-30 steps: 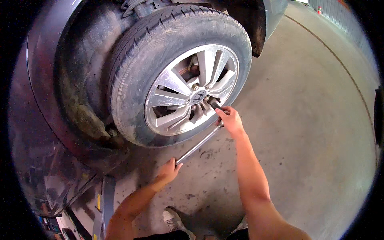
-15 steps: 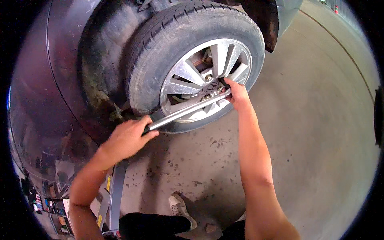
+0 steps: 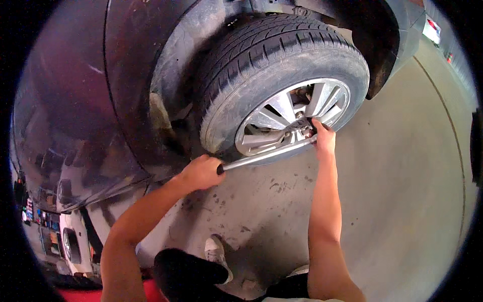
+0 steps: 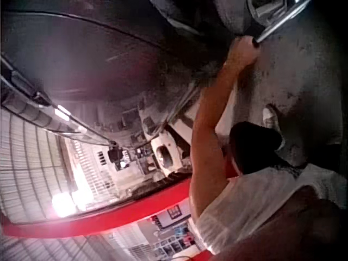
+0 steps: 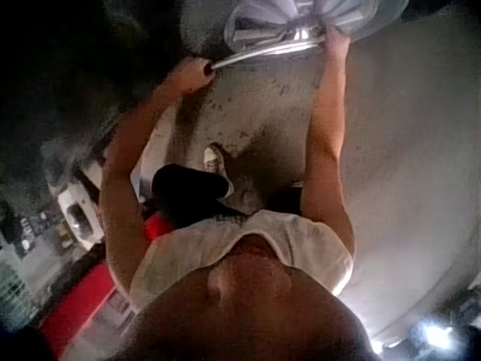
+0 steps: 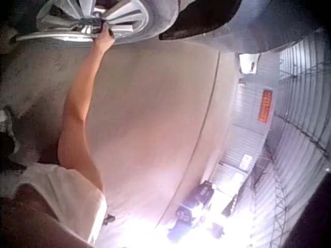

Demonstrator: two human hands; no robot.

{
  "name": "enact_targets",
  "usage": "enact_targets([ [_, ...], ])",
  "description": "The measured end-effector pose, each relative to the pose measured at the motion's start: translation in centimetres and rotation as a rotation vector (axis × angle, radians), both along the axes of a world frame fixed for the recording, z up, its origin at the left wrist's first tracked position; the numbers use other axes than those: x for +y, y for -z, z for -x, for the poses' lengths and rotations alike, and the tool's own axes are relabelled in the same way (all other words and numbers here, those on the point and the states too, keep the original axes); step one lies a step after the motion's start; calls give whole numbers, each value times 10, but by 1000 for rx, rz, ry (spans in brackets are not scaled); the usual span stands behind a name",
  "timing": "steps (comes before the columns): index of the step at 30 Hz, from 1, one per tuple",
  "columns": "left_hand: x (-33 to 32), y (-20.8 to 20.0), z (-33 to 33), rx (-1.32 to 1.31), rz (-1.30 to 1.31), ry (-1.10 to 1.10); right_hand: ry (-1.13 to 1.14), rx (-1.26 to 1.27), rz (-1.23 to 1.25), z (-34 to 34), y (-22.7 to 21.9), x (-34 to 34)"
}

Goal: The person uses a socket wrench and their hands to loosen and remove the lug nuts from a car wheel, then pulls the tire off the hub and rolls it away.

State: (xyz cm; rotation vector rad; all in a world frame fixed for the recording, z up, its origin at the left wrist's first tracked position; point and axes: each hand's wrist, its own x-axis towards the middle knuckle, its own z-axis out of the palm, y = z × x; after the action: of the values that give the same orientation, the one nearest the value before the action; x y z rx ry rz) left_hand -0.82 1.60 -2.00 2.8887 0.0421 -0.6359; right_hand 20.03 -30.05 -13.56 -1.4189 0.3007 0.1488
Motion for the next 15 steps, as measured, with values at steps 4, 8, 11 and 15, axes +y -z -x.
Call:
enact_targets([
  [4,25,16,1,-31,108,48,57,19,-60,7,13,7],
  [8,27,15,-10,232,131,-76,110,26,-130,11,23,7],
  [11,20,9,-9,177,114,-62,110,71,-145,9,22,2],
  [15,35,30,4,6,94,3,176,201,-213,16,4,17],
])
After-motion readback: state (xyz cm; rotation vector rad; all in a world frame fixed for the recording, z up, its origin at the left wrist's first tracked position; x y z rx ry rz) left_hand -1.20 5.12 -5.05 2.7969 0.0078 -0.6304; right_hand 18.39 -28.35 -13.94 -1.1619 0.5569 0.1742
